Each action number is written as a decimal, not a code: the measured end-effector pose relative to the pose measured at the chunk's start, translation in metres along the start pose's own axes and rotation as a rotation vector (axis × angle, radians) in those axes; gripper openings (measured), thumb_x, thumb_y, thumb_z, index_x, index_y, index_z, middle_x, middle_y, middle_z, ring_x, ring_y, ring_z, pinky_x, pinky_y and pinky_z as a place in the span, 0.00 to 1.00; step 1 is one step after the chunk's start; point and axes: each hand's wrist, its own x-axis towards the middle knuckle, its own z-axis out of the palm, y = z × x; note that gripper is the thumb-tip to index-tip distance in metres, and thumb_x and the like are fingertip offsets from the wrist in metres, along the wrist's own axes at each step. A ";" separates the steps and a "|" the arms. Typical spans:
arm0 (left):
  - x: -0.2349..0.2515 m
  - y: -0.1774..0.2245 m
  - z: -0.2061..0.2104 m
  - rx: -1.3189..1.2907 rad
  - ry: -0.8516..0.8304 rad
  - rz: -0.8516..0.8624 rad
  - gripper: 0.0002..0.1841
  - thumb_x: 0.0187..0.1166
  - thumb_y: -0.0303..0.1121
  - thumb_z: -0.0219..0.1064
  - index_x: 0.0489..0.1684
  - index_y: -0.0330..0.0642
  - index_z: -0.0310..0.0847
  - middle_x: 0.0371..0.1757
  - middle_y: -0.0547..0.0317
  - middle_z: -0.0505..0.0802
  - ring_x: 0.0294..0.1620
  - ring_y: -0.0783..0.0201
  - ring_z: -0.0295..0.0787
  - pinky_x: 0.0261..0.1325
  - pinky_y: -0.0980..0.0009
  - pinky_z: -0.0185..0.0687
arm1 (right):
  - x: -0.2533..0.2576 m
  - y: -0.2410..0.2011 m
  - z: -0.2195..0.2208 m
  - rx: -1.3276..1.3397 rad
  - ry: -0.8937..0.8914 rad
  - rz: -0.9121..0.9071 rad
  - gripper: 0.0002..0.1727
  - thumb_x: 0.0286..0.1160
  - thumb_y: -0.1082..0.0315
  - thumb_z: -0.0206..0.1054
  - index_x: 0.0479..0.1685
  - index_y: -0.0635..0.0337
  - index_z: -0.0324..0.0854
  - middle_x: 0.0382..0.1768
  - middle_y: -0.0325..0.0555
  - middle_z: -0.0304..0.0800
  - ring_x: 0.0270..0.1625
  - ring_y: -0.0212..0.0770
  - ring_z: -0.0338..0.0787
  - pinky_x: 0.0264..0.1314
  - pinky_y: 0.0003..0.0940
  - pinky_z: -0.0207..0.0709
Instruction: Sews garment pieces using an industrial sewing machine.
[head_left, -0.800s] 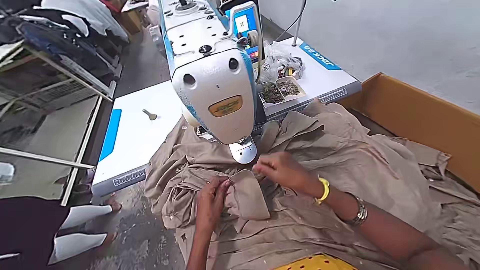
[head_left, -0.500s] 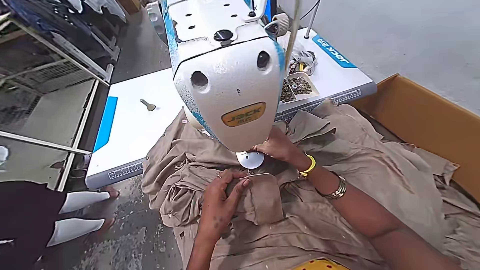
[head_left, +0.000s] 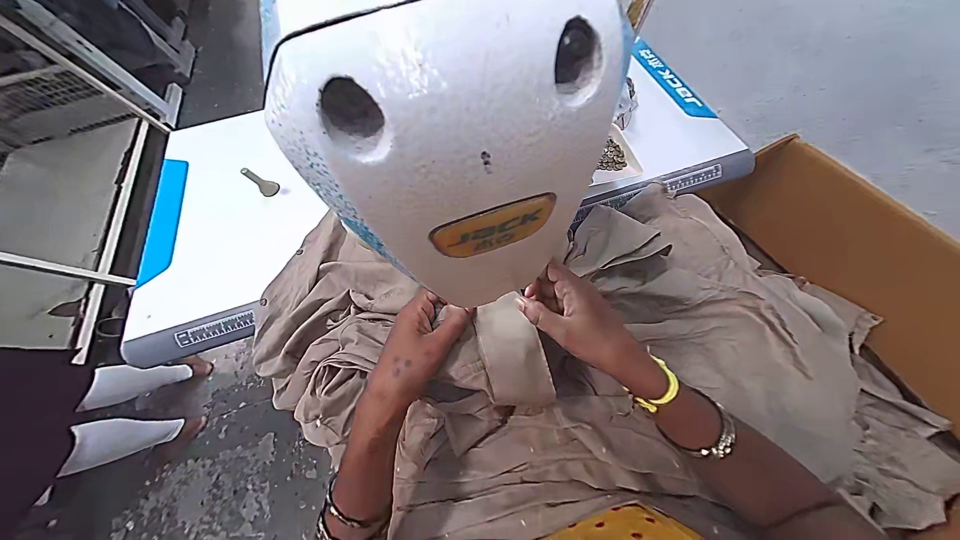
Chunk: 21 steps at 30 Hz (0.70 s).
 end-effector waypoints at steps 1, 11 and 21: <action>0.005 0.002 0.000 0.017 0.019 -0.004 0.04 0.82 0.29 0.65 0.36 0.45 0.77 0.23 0.71 0.85 0.23 0.79 0.82 0.29 0.82 0.79 | 0.004 -0.001 0.002 -0.014 0.031 0.001 0.05 0.78 0.68 0.67 0.43 0.57 0.77 0.24 0.27 0.78 0.25 0.17 0.75 0.30 0.14 0.69; 0.013 0.006 -0.004 0.177 0.030 0.015 0.05 0.84 0.32 0.64 0.48 0.42 0.80 0.33 0.73 0.87 0.33 0.86 0.83 0.41 0.85 0.80 | 0.017 0.000 0.002 -0.124 0.046 -0.098 0.08 0.77 0.68 0.66 0.47 0.63 0.78 0.27 0.33 0.80 0.28 0.20 0.76 0.34 0.17 0.72; 0.011 -0.015 0.001 0.135 0.109 0.102 0.11 0.85 0.32 0.59 0.53 0.36 0.82 0.41 0.68 0.89 0.40 0.85 0.83 0.47 0.86 0.79 | 0.105 0.044 -0.083 -0.980 0.310 -0.418 0.12 0.81 0.63 0.68 0.50 0.62 0.91 0.49 0.60 0.88 0.56 0.62 0.88 0.53 0.56 0.83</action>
